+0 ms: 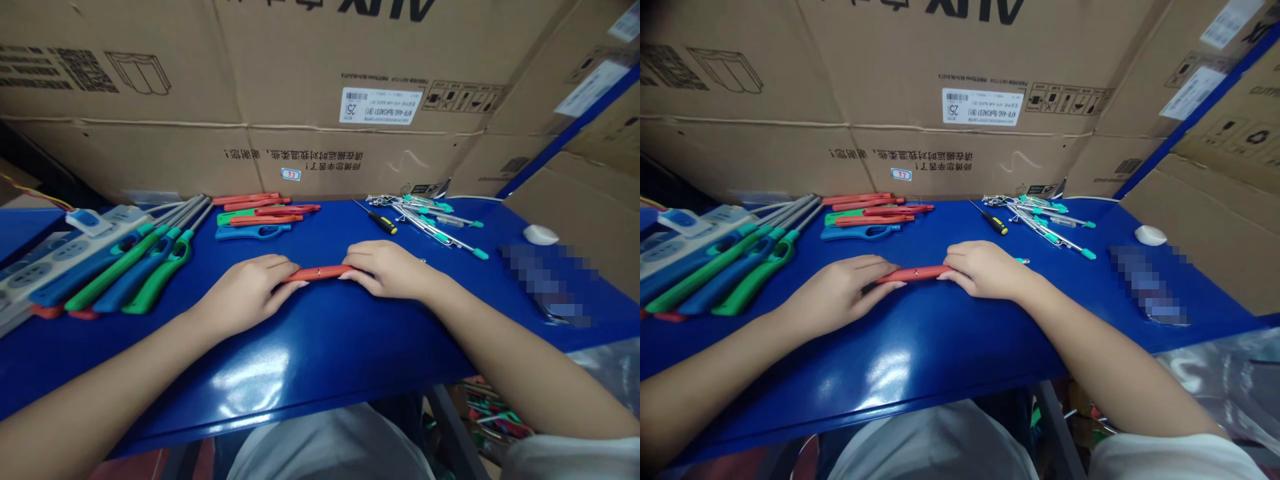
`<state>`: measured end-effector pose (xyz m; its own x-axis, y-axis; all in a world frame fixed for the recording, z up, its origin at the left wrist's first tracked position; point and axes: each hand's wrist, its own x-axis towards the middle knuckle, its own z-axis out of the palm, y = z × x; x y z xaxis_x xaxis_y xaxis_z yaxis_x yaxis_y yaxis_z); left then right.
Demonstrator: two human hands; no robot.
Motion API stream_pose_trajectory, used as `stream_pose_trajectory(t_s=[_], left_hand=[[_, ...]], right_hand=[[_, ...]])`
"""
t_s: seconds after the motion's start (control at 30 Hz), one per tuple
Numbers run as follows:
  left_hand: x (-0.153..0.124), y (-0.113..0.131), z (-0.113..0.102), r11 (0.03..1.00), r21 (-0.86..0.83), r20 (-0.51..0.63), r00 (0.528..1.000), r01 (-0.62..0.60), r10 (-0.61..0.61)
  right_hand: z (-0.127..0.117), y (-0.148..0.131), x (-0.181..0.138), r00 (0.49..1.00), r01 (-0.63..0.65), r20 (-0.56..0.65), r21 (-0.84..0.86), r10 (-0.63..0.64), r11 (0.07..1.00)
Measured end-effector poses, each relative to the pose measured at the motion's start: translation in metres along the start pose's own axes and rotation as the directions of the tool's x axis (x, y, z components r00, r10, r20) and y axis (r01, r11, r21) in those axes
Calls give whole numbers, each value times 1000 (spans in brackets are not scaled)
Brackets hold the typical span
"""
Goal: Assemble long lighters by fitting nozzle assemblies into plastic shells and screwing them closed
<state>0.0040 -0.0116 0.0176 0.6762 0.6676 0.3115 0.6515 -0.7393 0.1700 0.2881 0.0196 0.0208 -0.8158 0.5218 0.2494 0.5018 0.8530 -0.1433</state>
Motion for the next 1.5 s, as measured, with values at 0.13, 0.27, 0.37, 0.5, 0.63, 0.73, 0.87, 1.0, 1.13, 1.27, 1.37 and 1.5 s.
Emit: stream_pose_trajectory(t_s=[0.13,0.27,0.37,0.5,0.63,0.73,0.87,1.0,1.13,1.27,1.37,1.5], left_hand=[[-1,0,-3,1000,28,-13,1000,-11,12],[-1,-3,-5,997,72,-24,1000,-6,8],[0,-3,-6,995,97,-11,1000,2,0],[0,0,-5,996,81,6,999,35,-36],[0,5,1,998,3,30,998,62,-62],[-1,9,5,998,-14,59,997,55,-54],[-2,10,7,999,-5,49,998,45,-44],[-1,7,7,998,-21,50,997,53,-52],[0,4,8,993,-87,19,997,78,-77],[-1,4,8,998,-10,3,998,64,-64],[-3,4,6,997,30,17,998,64,-65],[-4,5,5,996,-52,21,998,67,-66]], right_hand=[[3,0,1,999,6,-36,-8,-6,1000],[-3,6,2,999,-20,-29,85,22,996],[-7,11,0,999,-24,-38,66,26,998],[-5,8,0,996,-16,-87,-25,14,1000],[3,-8,4,989,22,-141,-102,-36,995],[7,-15,6,988,35,-149,-97,-49,995],[8,-13,7,993,3,-120,5,-3,1000],[4,-11,9,998,-11,-68,36,13,999],[1,-13,10,997,-78,-28,-21,77,997],[0,-11,9,985,-172,19,-62,174,983],[-2,-8,8,988,-157,16,13,156,988],[-2,-8,6,997,-8,-69,174,20,985]])
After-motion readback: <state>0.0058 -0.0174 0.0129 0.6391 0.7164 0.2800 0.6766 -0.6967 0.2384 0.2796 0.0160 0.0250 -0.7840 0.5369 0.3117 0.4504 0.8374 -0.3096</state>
